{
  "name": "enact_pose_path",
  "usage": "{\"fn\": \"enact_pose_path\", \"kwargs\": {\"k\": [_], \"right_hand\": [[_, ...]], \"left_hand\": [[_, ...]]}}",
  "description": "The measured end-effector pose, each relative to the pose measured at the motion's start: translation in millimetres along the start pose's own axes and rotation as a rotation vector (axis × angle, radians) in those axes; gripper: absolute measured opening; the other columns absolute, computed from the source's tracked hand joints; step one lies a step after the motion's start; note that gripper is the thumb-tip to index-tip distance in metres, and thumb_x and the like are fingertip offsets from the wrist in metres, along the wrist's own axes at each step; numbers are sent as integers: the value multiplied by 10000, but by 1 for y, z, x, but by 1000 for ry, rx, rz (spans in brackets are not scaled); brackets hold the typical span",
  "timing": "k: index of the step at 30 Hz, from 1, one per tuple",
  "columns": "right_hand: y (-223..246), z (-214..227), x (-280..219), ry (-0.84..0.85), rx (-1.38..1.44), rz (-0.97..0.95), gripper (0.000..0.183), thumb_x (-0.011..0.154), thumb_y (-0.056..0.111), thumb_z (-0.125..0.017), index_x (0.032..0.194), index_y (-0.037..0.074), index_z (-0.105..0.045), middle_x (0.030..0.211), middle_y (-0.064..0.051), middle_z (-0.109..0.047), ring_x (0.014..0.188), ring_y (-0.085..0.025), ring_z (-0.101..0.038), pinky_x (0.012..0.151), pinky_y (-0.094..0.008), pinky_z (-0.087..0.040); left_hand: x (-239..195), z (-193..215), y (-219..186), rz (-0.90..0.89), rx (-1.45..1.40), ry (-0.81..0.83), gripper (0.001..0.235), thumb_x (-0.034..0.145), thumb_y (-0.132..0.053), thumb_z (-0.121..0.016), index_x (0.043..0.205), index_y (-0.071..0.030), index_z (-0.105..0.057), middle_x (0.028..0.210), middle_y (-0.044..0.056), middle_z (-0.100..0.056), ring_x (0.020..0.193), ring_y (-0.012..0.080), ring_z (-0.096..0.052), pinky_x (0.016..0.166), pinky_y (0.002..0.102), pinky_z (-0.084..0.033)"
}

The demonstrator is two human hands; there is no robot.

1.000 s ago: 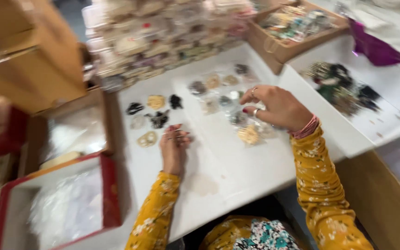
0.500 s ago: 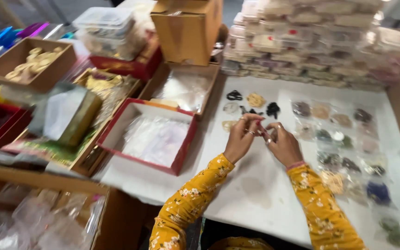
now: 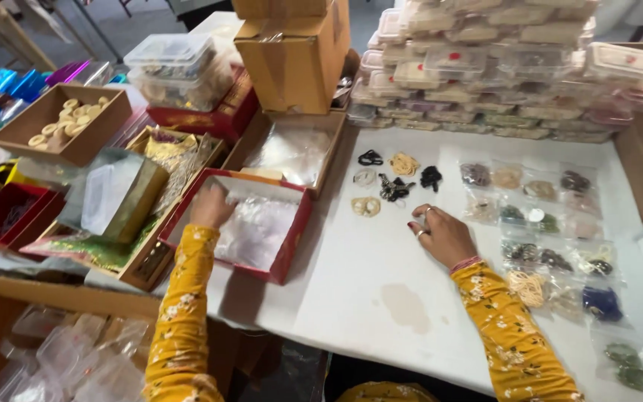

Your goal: Sorting various necklaces, beads, and jewelry items and packing them into plastic bags and storage boxes.

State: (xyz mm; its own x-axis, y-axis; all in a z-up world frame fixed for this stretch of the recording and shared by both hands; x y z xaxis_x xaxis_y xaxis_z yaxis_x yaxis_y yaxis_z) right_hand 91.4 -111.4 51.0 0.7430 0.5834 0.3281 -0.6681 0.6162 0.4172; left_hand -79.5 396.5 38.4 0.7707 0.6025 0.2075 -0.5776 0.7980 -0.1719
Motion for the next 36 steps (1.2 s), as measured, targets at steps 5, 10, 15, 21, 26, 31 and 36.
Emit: {"fn": "enact_pose_path", "kwargs": {"k": [5, 10, 15, 21, 26, 31, 36], "right_hand": [[-1, -2, 1, 89, 26, -75, 251, 918, 323, -693, 1103, 157, -665, 901, -54, -728, 781, -246, -705, 721, -399, -560], [2, 1, -1, 75, 55, -54, 250, 913, 304, -693, 1105, 147, -664, 916, -56, -720, 794, -241, -703, 720, -400, -560], [3, 1, -2, 77, 68, -63, 253, 905, 304, -697, 1107, 155, -663, 872, -58, -698, 770, -253, -688, 712, -406, -553], [0, -2, -1, 73, 37, -54, 254, 910, 311, -700, 1114, 164, -672, 856, -68, -690, 763, -265, -683, 710, -406, -553], [-2, -1, -1, 61, 57, -62, 255, 901, 306, -707, 1110, 164, -673, 858, -66, -692, 763, -267, -687, 706, -410, -550], [-1, 0, -2, 52, 58, -52, 255, 898, 308, -713, 1108, 168, -674, 852, -65, -693, 768, -269, -686, 703, -410, -549], [-2, -3, -1, 93, 55, -70, 254, 910, 308, -701, 1120, 166, -675, 822, -54, -679, 731, -253, -679, 686, -402, -550]], "left_hand": [[13, -53, 36, 107, 59, 79, 488, 865, -247, -748, 1273, -7, -629, 1332, 291, -562, 1144, 509, -608, 952, 530, -528], [3, -3, 10, 189, 6, 141, 483, 849, -242, -743, 1267, -21, -646, 1267, 265, -638, 1102, 443, -664, 942, 508, -550], [1, 20, 3, 188, -63, 52, 243, 898, -238, -704, 1099, -120, -772, 1080, 179, -739, 997, 379, -705, 866, 496, -563], [14, 32, 16, 90, -292, 39, 339, 752, -209, -823, 1050, -60, -760, 970, 150, -769, 870, 285, -743, 803, 419, -576], [6, 52, 0, 178, -271, 163, 292, 825, -252, -837, 1032, -53, -787, 933, 143, -768, 817, 264, -728, 779, 413, -560], [19, 37, 8, 147, -321, 199, 272, 803, -102, -810, 1070, -56, -786, 946, 115, -784, 791, 206, -734, 741, 371, -573], [10, 57, -15, 174, -289, 264, 260, 866, -125, -787, 1123, -89, -789, 973, 85, -788, 707, 178, -689, 656, 361, -560]]}}
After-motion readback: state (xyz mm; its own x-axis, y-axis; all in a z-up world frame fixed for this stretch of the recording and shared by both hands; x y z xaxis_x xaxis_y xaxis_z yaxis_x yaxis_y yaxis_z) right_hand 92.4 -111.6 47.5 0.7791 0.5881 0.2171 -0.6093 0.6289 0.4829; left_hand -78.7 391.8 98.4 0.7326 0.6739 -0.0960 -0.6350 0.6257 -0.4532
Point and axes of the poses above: each hand's wrist, its own x-axis towards the middle knuckle, its own z-axis out of the back of the hand, y = z × x, the point moved 5 cm from there along x, towards the middle knuckle
